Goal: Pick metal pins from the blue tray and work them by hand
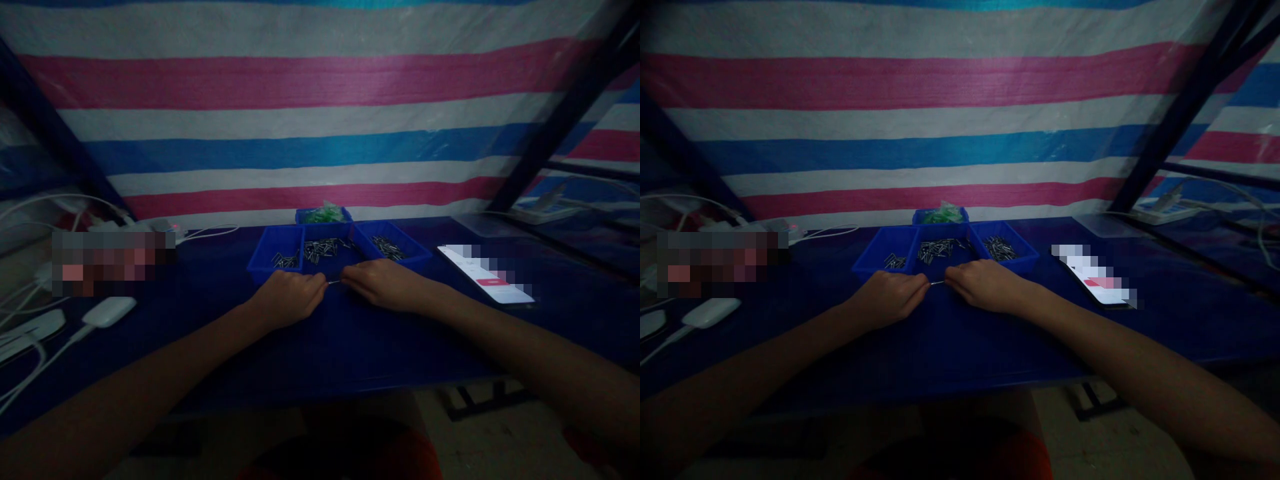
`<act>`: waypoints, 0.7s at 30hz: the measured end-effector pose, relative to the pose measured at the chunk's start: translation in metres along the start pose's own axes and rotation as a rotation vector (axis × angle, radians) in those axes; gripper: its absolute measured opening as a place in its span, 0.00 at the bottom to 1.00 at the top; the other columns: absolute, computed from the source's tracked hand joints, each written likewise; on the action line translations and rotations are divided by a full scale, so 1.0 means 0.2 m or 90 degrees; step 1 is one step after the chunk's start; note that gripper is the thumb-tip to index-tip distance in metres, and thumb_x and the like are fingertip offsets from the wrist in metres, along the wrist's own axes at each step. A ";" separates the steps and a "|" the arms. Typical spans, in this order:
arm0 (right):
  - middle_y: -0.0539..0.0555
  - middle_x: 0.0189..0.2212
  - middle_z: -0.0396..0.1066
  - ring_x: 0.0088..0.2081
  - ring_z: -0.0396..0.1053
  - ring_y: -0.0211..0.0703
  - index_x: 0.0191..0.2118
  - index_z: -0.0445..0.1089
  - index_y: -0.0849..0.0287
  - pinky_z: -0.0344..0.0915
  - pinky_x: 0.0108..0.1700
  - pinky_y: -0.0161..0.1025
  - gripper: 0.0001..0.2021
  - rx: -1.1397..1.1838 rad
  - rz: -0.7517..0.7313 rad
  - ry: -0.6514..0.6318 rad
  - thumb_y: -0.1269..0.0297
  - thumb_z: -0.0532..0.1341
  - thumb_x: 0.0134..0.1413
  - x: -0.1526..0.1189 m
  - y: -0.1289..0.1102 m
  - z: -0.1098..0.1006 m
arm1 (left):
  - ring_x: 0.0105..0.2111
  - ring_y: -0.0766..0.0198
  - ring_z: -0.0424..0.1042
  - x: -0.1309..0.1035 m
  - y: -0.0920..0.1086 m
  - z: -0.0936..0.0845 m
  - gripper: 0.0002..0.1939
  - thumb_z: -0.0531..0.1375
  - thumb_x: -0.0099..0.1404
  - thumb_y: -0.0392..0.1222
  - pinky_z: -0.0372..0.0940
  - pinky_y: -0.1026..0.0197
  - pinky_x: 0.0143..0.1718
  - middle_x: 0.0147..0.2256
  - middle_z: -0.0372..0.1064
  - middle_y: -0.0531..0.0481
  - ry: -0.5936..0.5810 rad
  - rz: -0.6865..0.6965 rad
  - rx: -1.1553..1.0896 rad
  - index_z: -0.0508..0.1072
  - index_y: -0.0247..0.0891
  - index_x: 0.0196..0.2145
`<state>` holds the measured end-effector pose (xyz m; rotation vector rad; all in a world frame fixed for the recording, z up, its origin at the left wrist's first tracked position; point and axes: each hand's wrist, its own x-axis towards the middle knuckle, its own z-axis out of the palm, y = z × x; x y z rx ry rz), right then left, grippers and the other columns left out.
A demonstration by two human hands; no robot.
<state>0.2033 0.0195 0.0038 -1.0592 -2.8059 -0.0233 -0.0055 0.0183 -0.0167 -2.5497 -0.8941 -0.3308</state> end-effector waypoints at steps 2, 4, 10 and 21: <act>0.53 0.25 0.67 0.25 0.62 0.35 0.33 0.62 0.62 0.52 0.28 0.34 0.11 -0.001 0.001 -0.002 0.65 0.46 0.60 0.00 0.00 0.00 | 0.18 0.66 0.66 0.00 0.00 0.01 0.16 0.41 0.67 0.42 0.53 0.65 0.17 0.20 0.67 0.51 -0.001 0.000 0.002 0.65 0.35 0.30; 0.52 0.24 0.66 0.24 0.61 0.35 0.33 0.62 0.62 0.52 0.28 0.34 0.11 0.000 -0.004 0.000 0.65 0.46 0.60 0.00 0.00 0.00 | 0.18 0.66 0.65 0.00 0.00 0.01 0.17 0.41 0.67 0.42 0.53 0.65 0.17 0.19 0.66 0.50 -0.002 0.001 0.005 0.65 0.35 0.31; 0.52 0.25 0.66 0.25 0.61 0.35 0.34 0.62 0.61 0.53 0.28 0.34 0.11 0.017 -0.023 -0.001 0.65 0.46 0.60 0.00 0.00 0.00 | 0.17 0.66 0.65 -0.01 -0.01 0.01 0.16 0.41 0.67 0.42 0.50 0.64 0.15 0.18 0.65 0.52 -0.002 0.003 0.016 0.64 0.35 0.31; 0.52 0.27 0.67 0.27 0.64 0.37 0.34 0.63 0.60 0.54 0.29 0.34 0.07 0.011 -0.023 0.008 0.66 0.50 0.57 0.00 0.00 -0.01 | 0.21 0.68 0.66 0.00 -0.01 0.00 0.11 0.45 0.66 0.40 0.55 0.66 0.20 0.24 0.66 0.52 -0.009 0.015 -0.038 0.64 0.35 0.32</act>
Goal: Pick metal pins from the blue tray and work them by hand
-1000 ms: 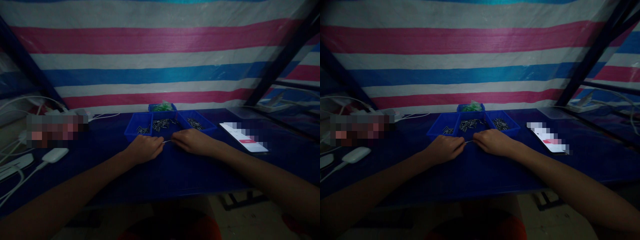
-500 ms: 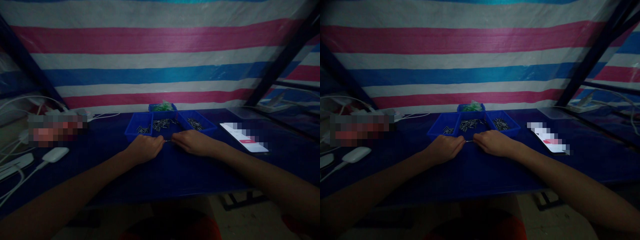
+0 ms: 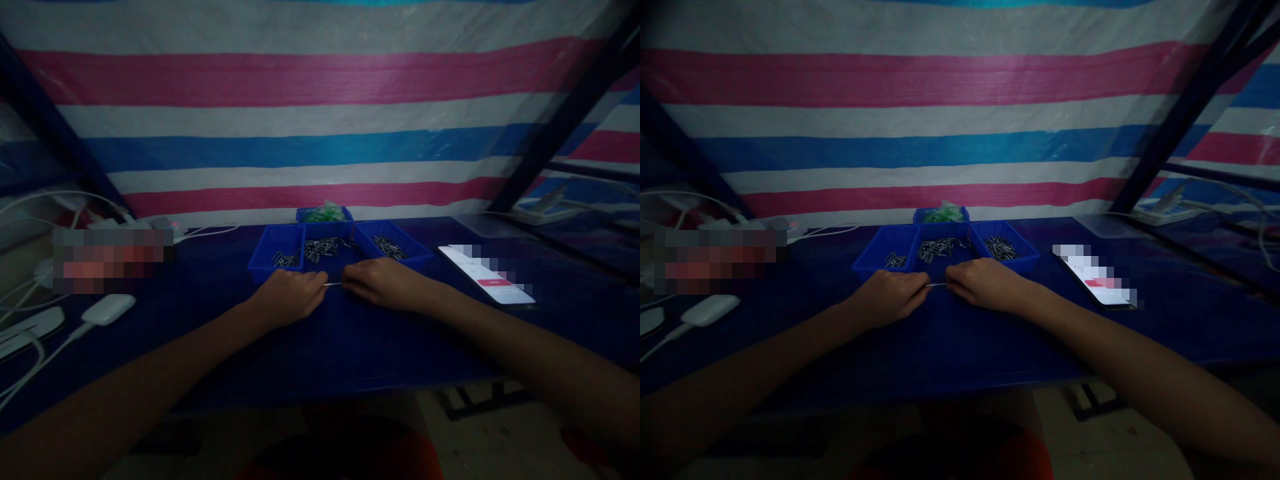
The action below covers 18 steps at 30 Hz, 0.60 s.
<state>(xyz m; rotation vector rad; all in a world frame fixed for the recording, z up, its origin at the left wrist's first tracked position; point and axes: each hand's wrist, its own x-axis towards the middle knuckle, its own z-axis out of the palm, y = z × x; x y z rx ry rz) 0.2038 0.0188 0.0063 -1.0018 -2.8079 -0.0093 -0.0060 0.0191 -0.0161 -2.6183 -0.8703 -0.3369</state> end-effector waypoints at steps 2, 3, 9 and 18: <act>0.52 0.27 0.67 0.27 0.64 0.37 0.35 0.63 0.60 0.54 0.28 0.34 0.06 -0.005 0.003 0.001 0.66 0.50 0.56 0.00 0.00 0.00 | 0.23 0.68 0.66 0.00 0.00 0.00 0.10 0.46 0.65 0.40 0.55 0.66 0.20 0.25 0.66 0.52 -0.003 0.009 0.002 0.64 0.35 0.32; 0.52 0.27 0.67 0.27 0.64 0.37 0.35 0.63 0.60 0.54 0.28 0.34 0.06 -0.009 0.003 0.003 0.66 0.51 0.56 0.00 0.00 0.00 | 0.23 0.68 0.67 0.00 0.00 0.00 0.10 0.46 0.65 0.40 0.55 0.66 0.20 0.26 0.66 0.52 -0.006 0.013 0.003 0.64 0.36 0.32; 0.52 0.27 0.67 0.27 0.63 0.37 0.34 0.62 0.60 0.53 0.28 0.33 0.04 -0.004 0.001 -0.002 0.67 0.52 0.55 0.00 0.00 0.00 | 0.26 0.68 0.67 0.00 -0.01 -0.01 0.06 0.48 0.64 0.38 0.56 0.66 0.22 0.28 0.66 0.53 -0.015 0.033 -0.003 0.63 0.36 0.33; 0.51 0.26 0.66 0.27 0.63 0.36 0.34 0.61 0.59 0.53 0.28 0.34 0.03 0.018 0.005 -0.007 0.68 0.52 0.54 0.00 0.00 0.00 | 0.27 0.68 0.68 0.00 -0.01 0.00 0.05 0.49 0.64 0.38 0.56 0.66 0.22 0.28 0.66 0.54 -0.010 0.043 0.000 0.63 0.36 0.33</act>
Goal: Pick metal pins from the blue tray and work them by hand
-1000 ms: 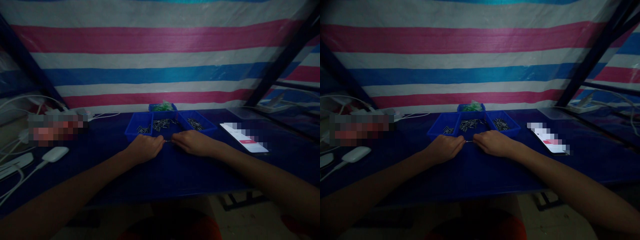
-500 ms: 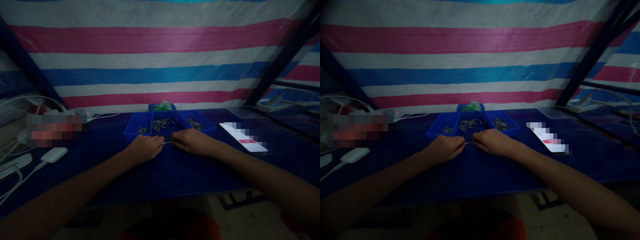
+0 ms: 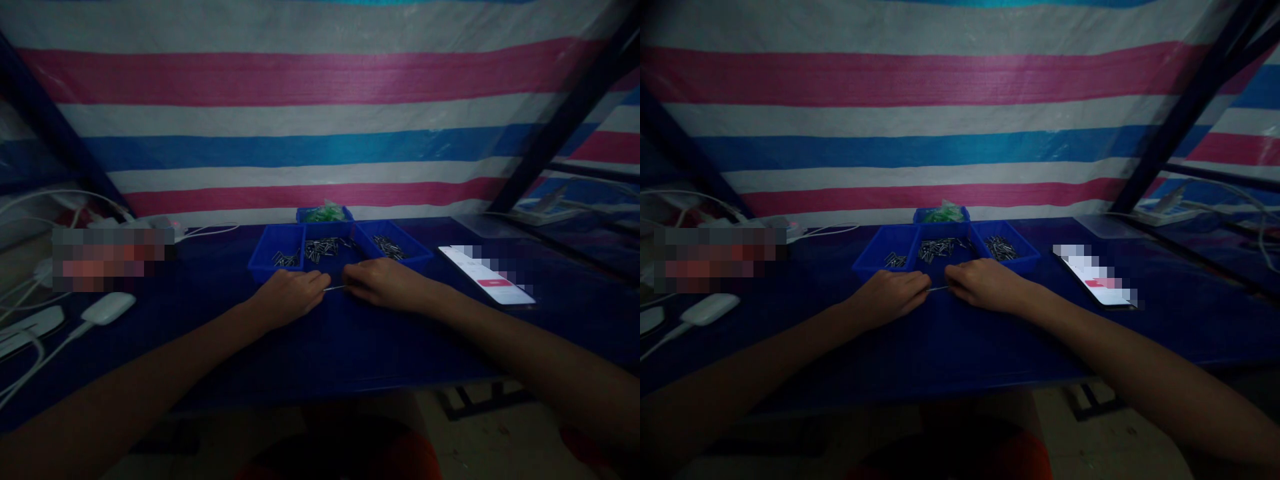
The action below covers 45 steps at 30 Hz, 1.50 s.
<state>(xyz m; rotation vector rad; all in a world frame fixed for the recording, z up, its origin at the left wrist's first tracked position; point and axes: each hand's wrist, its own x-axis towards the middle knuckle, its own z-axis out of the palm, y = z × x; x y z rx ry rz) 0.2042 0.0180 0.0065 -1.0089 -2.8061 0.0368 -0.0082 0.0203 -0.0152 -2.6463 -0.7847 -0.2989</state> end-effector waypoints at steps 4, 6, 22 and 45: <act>0.52 0.27 0.66 0.27 0.64 0.37 0.35 0.61 0.60 0.54 0.28 0.34 0.04 -0.010 -0.001 0.000 0.67 0.51 0.55 0.00 0.00 0.00 | 0.27 0.67 0.68 0.00 0.00 0.00 0.05 0.50 0.63 0.39 0.56 0.66 0.22 0.28 0.66 0.54 -0.002 0.000 0.002 0.63 0.37 0.33; 0.52 0.27 0.66 0.27 0.64 0.37 0.35 0.61 0.60 0.54 0.28 0.34 0.05 -0.016 -0.002 0.001 0.67 0.51 0.56 0.00 0.00 0.00 | 0.26 0.68 0.68 0.00 0.00 0.00 0.06 0.49 0.64 0.40 0.55 0.66 0.22 0.28 0.66 0.54 -0.001 -0.004 0.002 0.63 0.37 0.33; 0.51 0.24 0.66 0.25 0.62 0.35 0.32 0.61 0.61 0.53 0.28 0.34 0.11 -0.039 -0.006 0.008 0.64 0.46 0.60 0.00 0.00 0.01 | 0.21 0.68 0.66 0.01 0.02 0.00 0.16 0.43 0.67 0.43 0.54 0.65 0.20 0.22 0.67 0.53 0.017 -0.030 0.007 0.65 0.36 0.29; 0.52 0.26 0.67 0.25 0.63 0.36 0.33 0.62 0.61 0.53 0.28 0.34 0.10 -0.040 0.001 0.014 0.64 0.47 0.60 0.01 0.00 0.01 | 0.23 0.67 0.68 0.01 0.02 0.00 0.13 0.44 0.66 0.41 0.56 0.64 0.22 0.23 0.67 0.53 0.010 -0.036 0.009 0.64 0.36 0.29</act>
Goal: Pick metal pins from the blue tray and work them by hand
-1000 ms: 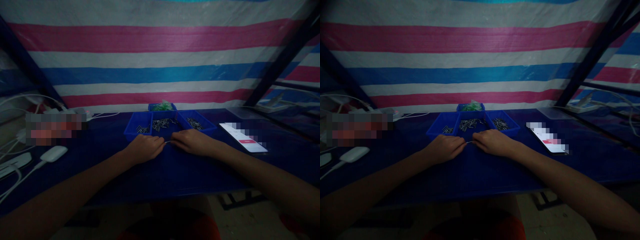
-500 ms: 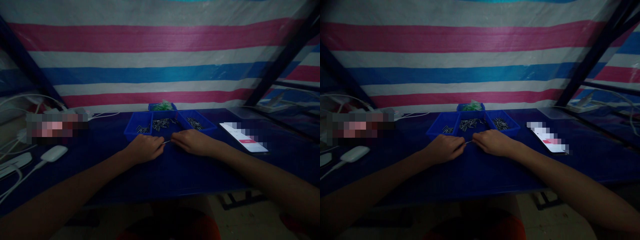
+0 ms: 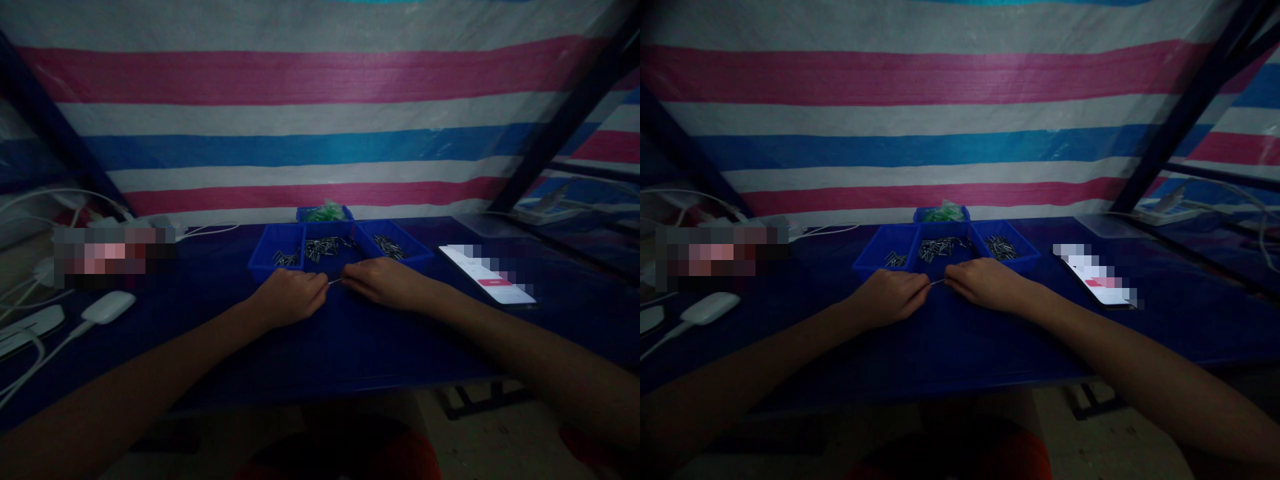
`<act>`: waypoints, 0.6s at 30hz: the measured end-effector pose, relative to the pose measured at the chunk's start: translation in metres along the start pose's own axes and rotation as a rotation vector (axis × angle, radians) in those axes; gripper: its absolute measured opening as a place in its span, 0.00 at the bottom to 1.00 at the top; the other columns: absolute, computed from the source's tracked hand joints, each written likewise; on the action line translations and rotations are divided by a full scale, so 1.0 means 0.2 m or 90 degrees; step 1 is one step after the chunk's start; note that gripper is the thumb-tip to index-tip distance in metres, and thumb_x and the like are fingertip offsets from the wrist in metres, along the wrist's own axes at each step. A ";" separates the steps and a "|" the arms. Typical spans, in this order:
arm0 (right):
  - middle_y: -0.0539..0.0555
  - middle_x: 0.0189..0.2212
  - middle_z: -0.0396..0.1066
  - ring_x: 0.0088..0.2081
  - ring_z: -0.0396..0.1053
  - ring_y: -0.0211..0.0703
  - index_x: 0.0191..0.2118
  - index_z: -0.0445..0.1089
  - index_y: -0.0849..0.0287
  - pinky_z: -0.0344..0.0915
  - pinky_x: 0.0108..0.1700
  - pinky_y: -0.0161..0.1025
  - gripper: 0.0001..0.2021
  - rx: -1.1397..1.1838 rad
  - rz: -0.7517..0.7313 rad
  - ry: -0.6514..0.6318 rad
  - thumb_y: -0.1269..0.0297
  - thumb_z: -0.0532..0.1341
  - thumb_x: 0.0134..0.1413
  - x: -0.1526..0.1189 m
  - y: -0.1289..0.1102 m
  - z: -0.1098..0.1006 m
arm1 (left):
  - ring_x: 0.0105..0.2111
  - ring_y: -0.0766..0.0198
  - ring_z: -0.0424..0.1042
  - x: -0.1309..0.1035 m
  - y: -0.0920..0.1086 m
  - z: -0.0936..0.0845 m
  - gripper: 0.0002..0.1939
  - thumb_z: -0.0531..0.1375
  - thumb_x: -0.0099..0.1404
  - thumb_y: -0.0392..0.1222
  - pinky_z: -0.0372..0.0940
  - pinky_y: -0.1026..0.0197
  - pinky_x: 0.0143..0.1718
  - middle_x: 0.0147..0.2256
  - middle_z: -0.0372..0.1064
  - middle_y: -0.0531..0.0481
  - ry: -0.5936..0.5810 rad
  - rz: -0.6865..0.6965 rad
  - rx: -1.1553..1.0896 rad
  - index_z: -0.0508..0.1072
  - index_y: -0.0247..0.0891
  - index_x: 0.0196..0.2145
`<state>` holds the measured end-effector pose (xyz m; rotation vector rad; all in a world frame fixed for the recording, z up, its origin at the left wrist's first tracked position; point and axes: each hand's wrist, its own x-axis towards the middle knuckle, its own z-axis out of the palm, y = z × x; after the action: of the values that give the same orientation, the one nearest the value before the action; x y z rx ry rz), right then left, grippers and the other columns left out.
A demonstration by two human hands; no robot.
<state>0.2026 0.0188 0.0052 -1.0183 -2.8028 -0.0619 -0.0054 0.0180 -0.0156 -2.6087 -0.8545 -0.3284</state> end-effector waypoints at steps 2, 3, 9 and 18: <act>0.52 0.26 0.67 0.25 0.63 0.36 0.33 0.62 0.61 0.53 0.28 0.34 0.11 0.002 -0.007 0.000 0.64 0.47 0.60 0.00 0.00 0.00 | 0.24 0.66 0.68 0.00 0.00 0.00 0.13 0.45 0.66 0.42 0.57 0.64 0.22 0.24 0.67 0.53 0.006 -0.001 -0.004 0.65 0.36 0.30; 0.52 0.26 0.67 0.26 0.62 0.36 0.33 0.62 0.61 0.53 0.28 0.34 0.11 0.004 -0.010 -0.002 0.64 0.46 0.60 0.00 0.00 0.00 | 0.24 0.66 0.69 0.00 0.00 0.00 0.12 0.45 0.65 0.42 0.57 0.65 0.22 0.25 0.68 0.53 0.011 -0.002 -0.009 0.65 0.36 0.30; 0.52 0.26 0.66 0.26 0.63 0.36 0.33 0.62 0.60 0.54 0.29 0.34 0.11 0.028 -0.038 -0.019 0.64 0.46 0.60 0.00 0.00 0.01 | 0.28 0.67 0.70 0.00 0.00 0.01 0.12 0.47 0.66 0.44 0.61 0.66 0.25 0.28 0.69 0.52 0.093 0.017 -0.027 0.67 0.36 0.38; 0.51 0.25 0.65 0.27 0.63 0.36 0.32 0.62 0.60 0.55 0.30 0.34 0.12 0.045 -0.057 -0.018 0.62 0.46 0.61 0.00 0.00 0.01 | 0.31 0.69 0.68 -0.01 -0.01 0.00 0.10 0.50 0.65 0.40 0.63 0.66 0.29 0.33 0.70 0.53 0.197 0.130 -0.037 0.68 0.36 0.38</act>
<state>0.2018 0.0189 0.0035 -0.8853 -2.8523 0.0407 -0.0084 0.0191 -0.0156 -2.5743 -0.4776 -0.6836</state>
